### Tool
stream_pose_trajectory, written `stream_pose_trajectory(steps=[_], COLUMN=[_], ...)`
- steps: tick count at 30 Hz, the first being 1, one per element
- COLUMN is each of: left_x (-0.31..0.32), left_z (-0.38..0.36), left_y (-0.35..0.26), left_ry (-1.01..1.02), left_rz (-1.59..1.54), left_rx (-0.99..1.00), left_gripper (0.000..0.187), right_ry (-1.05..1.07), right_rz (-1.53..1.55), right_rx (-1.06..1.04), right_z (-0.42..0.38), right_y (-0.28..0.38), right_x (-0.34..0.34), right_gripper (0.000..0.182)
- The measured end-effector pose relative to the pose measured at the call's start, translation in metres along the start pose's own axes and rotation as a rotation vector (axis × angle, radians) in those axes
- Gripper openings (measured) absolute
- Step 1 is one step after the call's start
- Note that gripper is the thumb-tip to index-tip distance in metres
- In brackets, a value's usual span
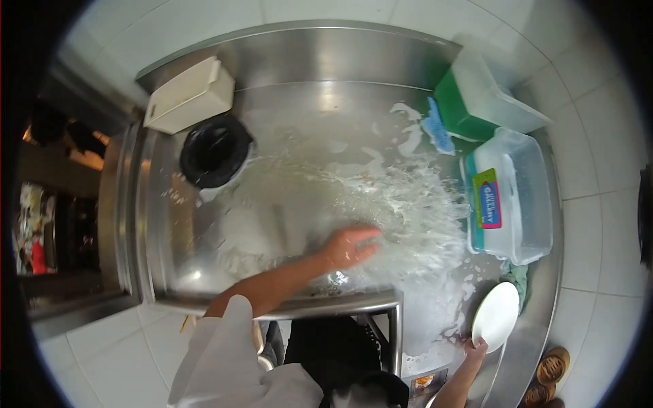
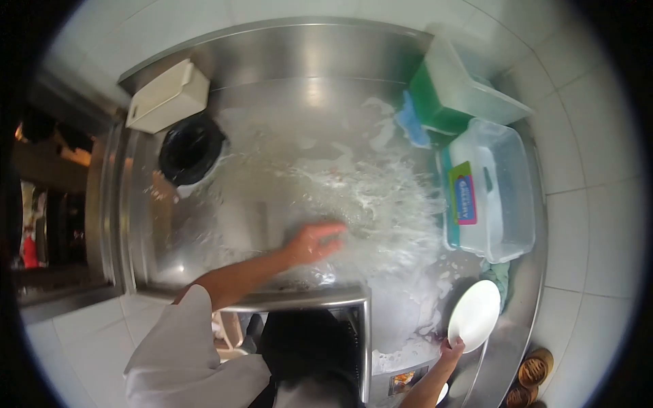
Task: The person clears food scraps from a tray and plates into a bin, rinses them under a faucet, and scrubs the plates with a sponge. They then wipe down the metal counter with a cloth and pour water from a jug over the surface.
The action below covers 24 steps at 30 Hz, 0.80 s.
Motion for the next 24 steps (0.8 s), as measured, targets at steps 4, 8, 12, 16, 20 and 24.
stream_pose_trajectory(steps=[4, 8, 12, 16, 20, 24], left_x=[-0.124, -0.228, -0.139, 0.07, 0.125, 0.014], left_z=[0.156, 0.262, 0.289, 0.176, 0.102, 0.284], left_y=[0.064, 0.174, 0.155, 0.054, -0.02, 0.133], left_ry=[-0.404, -0.62, -0.463, 0.163, 0.344, -0.038], left_rz=[0.201, 0.518, 0.283, -0.189, -0.278, 0.271], left_rx=[-0.322, -0.125, -0.081, 0.093, 0.165, 0.253], left_gripper=[0.044, 0.041, 0.034, 0.028, 0.031, 0.041], right_ry=[0.12, 0.086, -0.093, -0.131, -0.36, -0.145], right_rz=[0.06, 0.212, -0.064, -0.17, 0.308, 0.311], right_rx=[-0.2, -0.314, -0.609, -0.801, -0.524, -0.589], right_z=[-0.017, -0.051, -0.101, -0.125, -0.17, -0.193], right_y=[0.021, 0.016, 0.02, 0.022, 0.01, -0.026], right_x=[-0.037, -0.061, -0.103, -0.177, -0.213, -0.313], right_gripper=[0.044, 0.045, 0.044, 0.043, 0.047, 0.035])
Point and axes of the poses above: each hand's wrist, its own z-axis towards the middle knuckle, its own x-axis out of the palm, y = z × x, the point moved 4 cm from there along z, towards the middle knuckle, and after that the axes turned 2 degrees about -x, right-handed, at the moved point
